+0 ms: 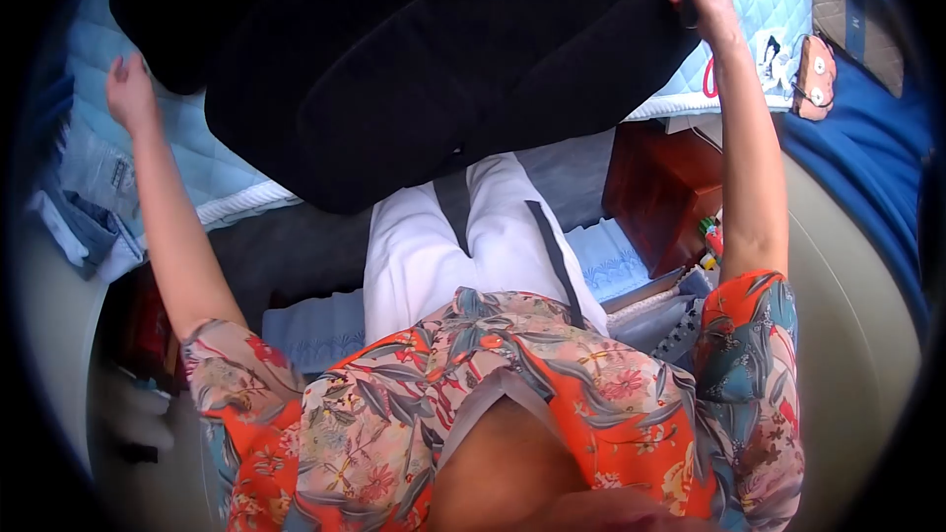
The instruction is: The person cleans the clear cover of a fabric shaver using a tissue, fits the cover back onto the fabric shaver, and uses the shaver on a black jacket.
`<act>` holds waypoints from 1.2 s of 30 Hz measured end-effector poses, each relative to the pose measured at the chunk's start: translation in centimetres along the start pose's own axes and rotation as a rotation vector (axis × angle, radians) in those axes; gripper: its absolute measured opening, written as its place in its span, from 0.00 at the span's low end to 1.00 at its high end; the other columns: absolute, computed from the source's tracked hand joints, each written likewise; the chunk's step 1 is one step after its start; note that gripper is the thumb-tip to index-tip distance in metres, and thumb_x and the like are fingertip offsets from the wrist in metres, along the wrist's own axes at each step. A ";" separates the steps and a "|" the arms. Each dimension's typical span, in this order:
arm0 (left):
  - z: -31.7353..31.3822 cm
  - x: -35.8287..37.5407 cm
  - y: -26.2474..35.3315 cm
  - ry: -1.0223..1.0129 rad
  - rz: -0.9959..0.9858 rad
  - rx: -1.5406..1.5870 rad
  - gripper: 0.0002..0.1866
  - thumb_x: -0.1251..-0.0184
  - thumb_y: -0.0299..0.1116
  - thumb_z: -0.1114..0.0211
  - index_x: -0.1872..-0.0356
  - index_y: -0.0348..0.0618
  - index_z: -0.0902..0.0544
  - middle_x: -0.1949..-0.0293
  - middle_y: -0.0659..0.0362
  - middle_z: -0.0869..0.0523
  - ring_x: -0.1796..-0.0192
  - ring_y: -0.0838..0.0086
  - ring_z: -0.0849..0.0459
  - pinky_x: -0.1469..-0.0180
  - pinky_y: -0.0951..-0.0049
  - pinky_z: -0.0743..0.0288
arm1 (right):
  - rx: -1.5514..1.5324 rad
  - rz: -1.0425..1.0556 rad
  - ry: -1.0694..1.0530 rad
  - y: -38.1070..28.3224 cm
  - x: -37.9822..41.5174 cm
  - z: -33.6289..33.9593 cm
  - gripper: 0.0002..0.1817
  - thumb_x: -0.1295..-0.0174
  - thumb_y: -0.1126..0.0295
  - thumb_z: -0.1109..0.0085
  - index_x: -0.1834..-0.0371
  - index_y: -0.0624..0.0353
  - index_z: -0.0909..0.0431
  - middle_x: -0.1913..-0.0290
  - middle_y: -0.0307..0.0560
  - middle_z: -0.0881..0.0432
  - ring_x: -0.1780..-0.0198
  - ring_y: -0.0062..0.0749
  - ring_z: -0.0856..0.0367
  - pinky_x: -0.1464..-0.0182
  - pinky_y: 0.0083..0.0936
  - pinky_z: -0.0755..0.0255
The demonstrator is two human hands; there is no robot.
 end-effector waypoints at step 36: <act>-1.3 49.7 7.4 -1.232 0.395 0.326 0.29 0.58 0.40 0.25 0.56 0.31 0.21 0.57 0.51 0.20 0.58 0.66 0.21 0.51 0.71 0.26 | 0.184 0.512 -0.480 -1.5 15.2 -12.0 0.23 0.34 0.47 0.50 0.70 0.60 0.24 0.80 0.36 0.27 0.81 0.16 0.29 0.77 0.13 0.35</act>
Point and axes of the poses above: each hand's wrist, its own x-axis away from the middle knuckle, its own z-axis out of the back of the hand, y = z × x, the point moved 2 cm from there along -x, towards the middle knuckle
